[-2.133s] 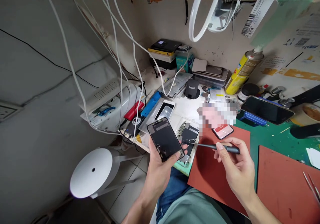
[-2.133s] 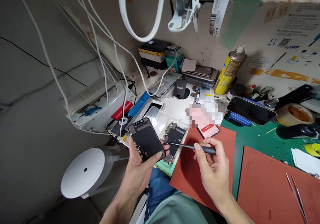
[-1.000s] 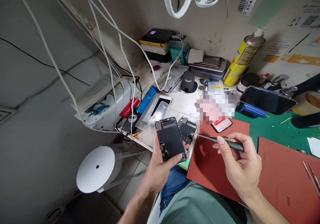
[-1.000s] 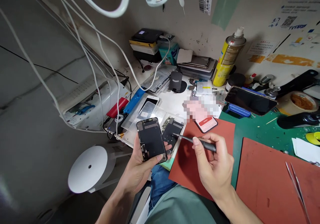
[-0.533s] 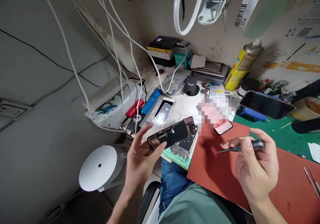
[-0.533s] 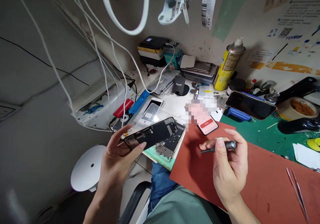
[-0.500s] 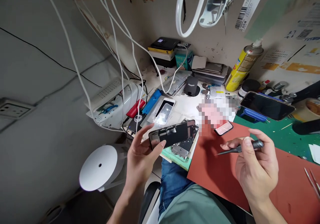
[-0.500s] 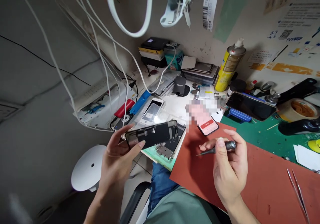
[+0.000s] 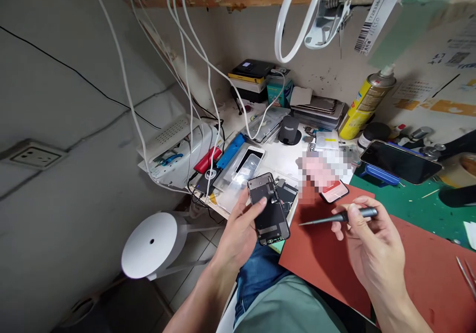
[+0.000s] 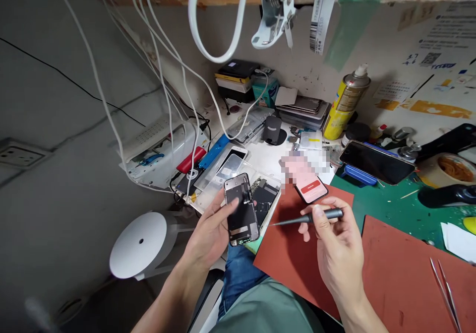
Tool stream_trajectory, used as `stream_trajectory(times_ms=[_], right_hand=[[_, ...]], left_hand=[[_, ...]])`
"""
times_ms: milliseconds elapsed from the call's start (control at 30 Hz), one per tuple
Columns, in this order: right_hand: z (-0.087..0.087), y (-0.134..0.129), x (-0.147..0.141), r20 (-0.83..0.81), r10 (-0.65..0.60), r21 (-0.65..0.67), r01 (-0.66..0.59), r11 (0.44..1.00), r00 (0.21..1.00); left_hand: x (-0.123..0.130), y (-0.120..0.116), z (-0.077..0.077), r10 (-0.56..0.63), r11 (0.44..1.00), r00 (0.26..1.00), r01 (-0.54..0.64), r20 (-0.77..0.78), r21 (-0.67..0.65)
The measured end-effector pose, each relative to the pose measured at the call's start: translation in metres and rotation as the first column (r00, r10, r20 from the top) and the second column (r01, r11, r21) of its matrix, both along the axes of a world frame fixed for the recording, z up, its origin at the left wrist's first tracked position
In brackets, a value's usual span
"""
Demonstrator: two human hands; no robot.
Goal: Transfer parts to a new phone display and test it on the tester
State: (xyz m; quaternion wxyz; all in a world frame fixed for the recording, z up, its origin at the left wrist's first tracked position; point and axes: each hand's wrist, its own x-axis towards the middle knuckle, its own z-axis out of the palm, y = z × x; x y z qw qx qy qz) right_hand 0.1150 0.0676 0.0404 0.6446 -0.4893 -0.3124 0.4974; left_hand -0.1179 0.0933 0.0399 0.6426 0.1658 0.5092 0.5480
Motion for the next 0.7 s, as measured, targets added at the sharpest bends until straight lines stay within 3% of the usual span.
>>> stream_trajectory(times_ms=[67,133,433,700], right_hand=[[0.000,-0.001,-0.002,0.014,0.014,0.011,-0.014,1.000,1.000],[0.001,-0.002,-0.003,0.020,0.020,0.008,-0.021,1.000,1.000],[0.000,-0.012,-0.007,0.033,0.035,0.032,-0.036,0.999,0.999],[-0.007,-0.019,-0.012,0.012,0.118,0.082,-0.119,0.990,0.993]], left_hand=[[-0.001,-0.003,0.003,-0.162,0.987,0.986,0.160,0.043,0.033],[0.000,-0.006,0.005,-0.224,0.974,0.972,0.220,0.066,0.059],[0.003,-0.010,-0.002,-0.156,0.986,0.984,0.149,0.092,0.075],[0.001,-0.008,-0.011,-0.191,0.978,0.970,0.176,0.151,0.107]])
